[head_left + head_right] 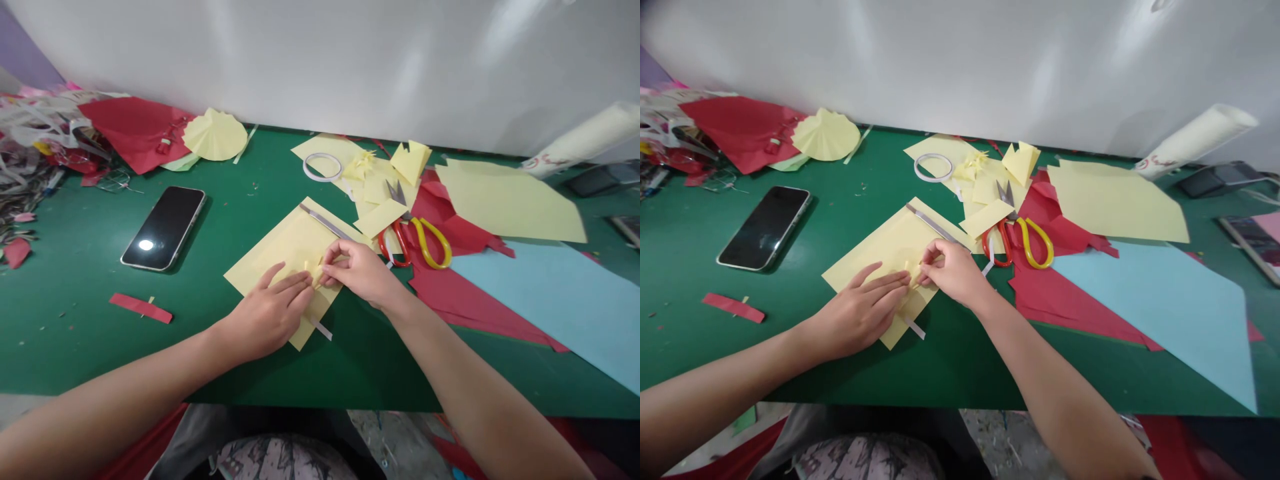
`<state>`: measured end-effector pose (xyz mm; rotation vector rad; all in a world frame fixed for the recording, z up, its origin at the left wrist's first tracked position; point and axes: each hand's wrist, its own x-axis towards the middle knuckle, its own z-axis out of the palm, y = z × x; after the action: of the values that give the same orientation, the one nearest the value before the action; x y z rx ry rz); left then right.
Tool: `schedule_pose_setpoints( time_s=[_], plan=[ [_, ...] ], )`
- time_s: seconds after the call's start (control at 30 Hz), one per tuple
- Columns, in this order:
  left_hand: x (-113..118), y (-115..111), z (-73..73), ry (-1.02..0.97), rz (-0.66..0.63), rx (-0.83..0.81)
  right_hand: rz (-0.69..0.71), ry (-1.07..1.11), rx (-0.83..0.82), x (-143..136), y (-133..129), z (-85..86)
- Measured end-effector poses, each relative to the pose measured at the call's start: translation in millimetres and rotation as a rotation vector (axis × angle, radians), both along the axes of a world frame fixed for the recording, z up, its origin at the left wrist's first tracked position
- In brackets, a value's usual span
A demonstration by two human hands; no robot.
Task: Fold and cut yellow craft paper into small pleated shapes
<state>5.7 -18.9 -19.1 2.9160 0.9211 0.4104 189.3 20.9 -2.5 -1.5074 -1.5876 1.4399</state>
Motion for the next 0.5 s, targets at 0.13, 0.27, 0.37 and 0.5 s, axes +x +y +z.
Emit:
schedule_pose_setpoints(
  time_s=[0.13, 0.27, 0.37, 0.5],
  plan=[
    [-1, 1, -0.1, 0.0, -0.012, -0.016, 0.09, -0.119, 0.077, 3, -1, 7.4],
    [-1, 2, -0.1, 0.004, -0.021, -0.014, 0.124, -0.337, 0.263, 0, -2, 12.6],
    [-1, 2, -0.3, 0.002, -0.026, -0.005, 0.123, -0.383, 0.318, -2, -2, 12.2],
    [-2, 2, 0.1, 0.001, -0.033, 0.001, 0.124, -0.408, 0.386, -2, -2, 9.3]
  ],
)
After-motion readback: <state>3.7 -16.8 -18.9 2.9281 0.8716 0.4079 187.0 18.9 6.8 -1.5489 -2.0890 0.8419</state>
